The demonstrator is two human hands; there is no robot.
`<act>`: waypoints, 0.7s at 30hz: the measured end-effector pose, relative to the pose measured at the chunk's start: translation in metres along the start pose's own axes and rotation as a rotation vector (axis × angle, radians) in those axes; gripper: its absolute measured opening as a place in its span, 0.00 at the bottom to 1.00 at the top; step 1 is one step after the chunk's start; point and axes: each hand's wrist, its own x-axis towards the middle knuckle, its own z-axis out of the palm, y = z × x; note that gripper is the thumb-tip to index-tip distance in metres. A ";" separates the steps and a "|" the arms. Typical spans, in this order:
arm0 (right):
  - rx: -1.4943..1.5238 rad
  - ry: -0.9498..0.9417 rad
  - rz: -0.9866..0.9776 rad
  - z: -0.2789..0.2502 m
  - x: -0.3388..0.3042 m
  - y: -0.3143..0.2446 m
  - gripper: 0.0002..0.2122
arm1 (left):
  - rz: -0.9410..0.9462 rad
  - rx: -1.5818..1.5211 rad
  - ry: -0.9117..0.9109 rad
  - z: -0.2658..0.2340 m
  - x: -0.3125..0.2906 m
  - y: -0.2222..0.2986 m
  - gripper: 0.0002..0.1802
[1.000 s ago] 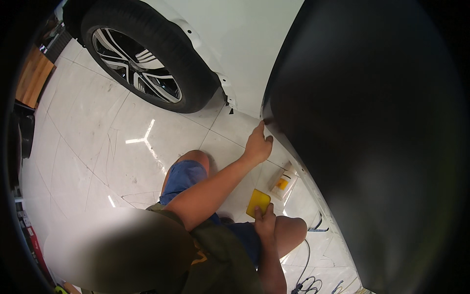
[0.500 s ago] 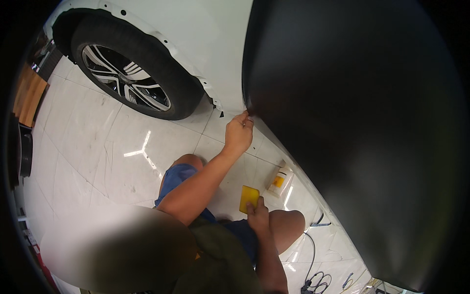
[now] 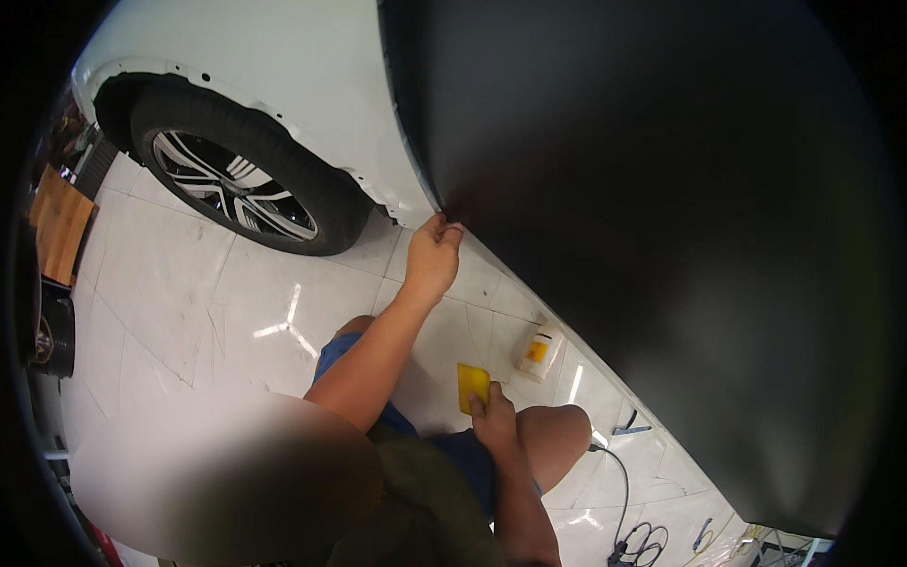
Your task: The person applies a matte black vinyl wrap to the side of a white SUV in a garage. They use a yellow squeegee to smooth the wrap along the door and fender, then use a green plastic tool to tuck the edges into panel gaps and creases.
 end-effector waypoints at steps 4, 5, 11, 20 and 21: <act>0.096 0.242 -0.147 -0.001 0.009 -0.009 0.13 | 0.037 -0.038 -0.013 -0.008 -0.005 0.007 0.30; 0.127 0.323 -0.222 0.000 0.021 -0.013 0.13 | 0.060 -0.057 0.013 -0.011 -0.005 0.006 0.30; 0.007 0.495 -0.516 -0.005 0.119 -0.098 0.09 | 0.191 0.103 -0.227 -0.053 -0.025 0.002 0.27; -0.370 0.379 -0.328 0.015 0.178 -0.143 0.16 | -0.028 0.025 -0.466 -0.084 -0.031 -0.043 0.29; -0.381 0.371 -0.328 0.018 0.180 -0.145 0.16 | -0.027 -0.067 -0.444 -0.076 -0.024 -0.042 0.30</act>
